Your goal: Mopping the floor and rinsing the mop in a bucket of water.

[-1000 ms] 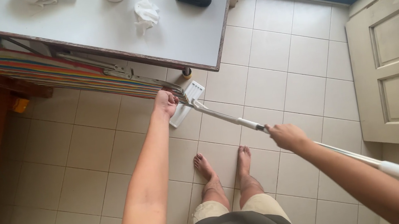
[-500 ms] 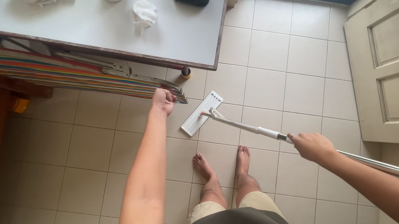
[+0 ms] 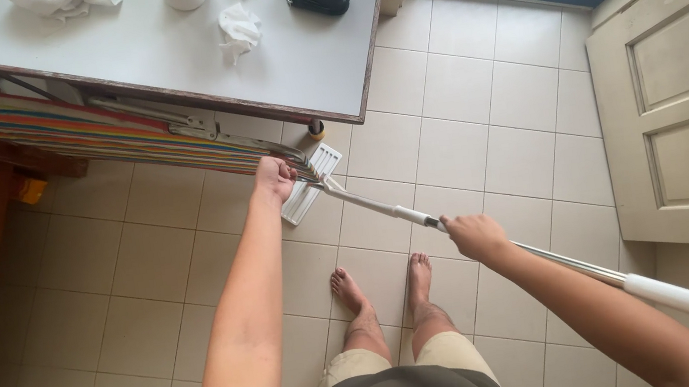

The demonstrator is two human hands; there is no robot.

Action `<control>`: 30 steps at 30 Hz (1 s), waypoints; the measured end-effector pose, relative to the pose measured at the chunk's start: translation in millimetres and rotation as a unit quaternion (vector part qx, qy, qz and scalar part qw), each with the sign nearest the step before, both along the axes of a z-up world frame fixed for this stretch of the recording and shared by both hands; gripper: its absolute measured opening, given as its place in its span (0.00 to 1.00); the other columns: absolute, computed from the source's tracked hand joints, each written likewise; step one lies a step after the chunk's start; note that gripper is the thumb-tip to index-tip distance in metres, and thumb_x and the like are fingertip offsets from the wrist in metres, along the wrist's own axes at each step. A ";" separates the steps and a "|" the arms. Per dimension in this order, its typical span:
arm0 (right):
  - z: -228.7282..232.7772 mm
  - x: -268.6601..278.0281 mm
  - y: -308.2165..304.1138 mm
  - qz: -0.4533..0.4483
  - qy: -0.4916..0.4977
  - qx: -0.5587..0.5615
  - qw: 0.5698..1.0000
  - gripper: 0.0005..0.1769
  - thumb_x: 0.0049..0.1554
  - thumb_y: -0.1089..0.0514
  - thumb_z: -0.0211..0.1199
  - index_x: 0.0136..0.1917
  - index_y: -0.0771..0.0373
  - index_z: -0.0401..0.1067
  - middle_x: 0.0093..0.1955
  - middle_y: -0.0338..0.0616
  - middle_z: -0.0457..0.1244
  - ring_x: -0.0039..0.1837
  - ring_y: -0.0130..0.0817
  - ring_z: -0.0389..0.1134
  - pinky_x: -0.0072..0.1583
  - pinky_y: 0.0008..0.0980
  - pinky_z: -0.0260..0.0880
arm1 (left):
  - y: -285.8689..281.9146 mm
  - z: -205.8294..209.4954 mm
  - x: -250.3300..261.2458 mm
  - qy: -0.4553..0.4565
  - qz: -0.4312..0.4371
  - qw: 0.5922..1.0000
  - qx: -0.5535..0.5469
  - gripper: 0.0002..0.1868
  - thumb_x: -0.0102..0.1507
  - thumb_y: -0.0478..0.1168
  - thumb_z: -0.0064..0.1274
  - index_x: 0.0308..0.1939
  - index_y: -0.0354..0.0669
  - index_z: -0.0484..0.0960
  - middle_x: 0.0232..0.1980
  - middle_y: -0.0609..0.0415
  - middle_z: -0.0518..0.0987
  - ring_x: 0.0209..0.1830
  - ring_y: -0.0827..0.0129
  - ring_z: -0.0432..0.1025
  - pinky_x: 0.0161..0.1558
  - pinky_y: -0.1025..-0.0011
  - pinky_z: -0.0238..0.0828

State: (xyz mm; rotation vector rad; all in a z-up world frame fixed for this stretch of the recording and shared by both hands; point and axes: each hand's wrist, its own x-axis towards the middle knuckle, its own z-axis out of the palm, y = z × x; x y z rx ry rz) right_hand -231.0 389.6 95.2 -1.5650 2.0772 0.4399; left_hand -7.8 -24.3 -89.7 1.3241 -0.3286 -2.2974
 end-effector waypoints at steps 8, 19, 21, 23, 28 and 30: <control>61.1 -56.6 71.4 -0.203 0.001 0.101 0.974 0.16 0.64 0.47 0.57 0.64 0.48 0.72 0.49 0.43 0.71 0.53 0.44 0.73 0.53 0.46 0.74 | 5.6 2.7 1.5 -0.005 -0.013 1.000 -0.007 0.12 0.44 0.25 0.39 0.27 0.46 0.64 0.31 0.55 0.66 0.30 0.68 0.60 0.37 0.68 0.60; 30.0 -35.4 9.5 -0.317 -0.056 0.069 0.944 0.15 0.62 0.47 0.59 0.60 0.51 0.75 0.48 0.46 0.71 0.52 0.45 0.73 0.53 0.48 0.73 | 19.2 4.9 11.0 -0.036 -0.015 0.999 -0.007 0.13 0.43 0.26 0.40 0.27 0.47 0.64 0.33 0.55 0.65 0.30 0.69 0.60 0.38 0.66 0.62; 18.1 -28.0 -8.0 -0.307 -0.041 0.038 0.950 0.14 0.62 0.48 0.60 0.58 0.52 0.75 0.48 0.45 0.70 0.52 0.46 0.72 0.52 0.48 0.72 | 19.6 8.6 8.5 -0.032 -0.018 0.999 -0.004 0.13 0.42 0.25 0.41 0.27 0.46 0.63 0.34 0.54 0.66 0.32 0.67 0.60 0.38 0.66 0.62; 18.2 -26.7 -14.3 -0.290 -0.028 0.033 0.956 0.13 0.62 0.48 0.59 0.58 0.52 0.74 0.47 0.45 0.70 0.52 0.46 0.72 0.51 0.48 0.72 | 15.2 -1.8 6.5 -0.019 -0.011 1.000 0.000 0.14 0.42 0.25 0.40 0.28 0.45 0.65 0.34 0.54 0.66 0.32 0.66 0.60 0.38 0.67 0.62; 44.1 -33.7 -1.1 -0.260 -0.005 0.048 0.965 0.12 0.63 0.51 0.58 0.59 0.51 0.73 0.46 0.44 0.69 0.50 0.47 0.72 0.49 0.48 0.73 | -5.0 16.3 -13.2 0.029 -0.036 0.999 -0.028 0.19 0.41 0.22 0.37 0.32 0.44 0.70 0.36 0.54 0.67 0.35 0.67 0.62 0.38 0.68 0.63; 43.5 -32.8 23.3 -0.212 0.000 0.059 0.976 0.13 0.62 0.51 0.58 0.60 0.51 0.71 0.44 0.45 0.69 0.48 0.49 0.71 0.47 0.49 0.72 | -16.7 14.8 -26.2 0.014 -0.010 1.000 0.010 0.19 0.43 0.21 0.39 0.35 0.41 0.69 0.38 0.49 0.69 0.38 0.62 0.65 0.41 0.65 0.67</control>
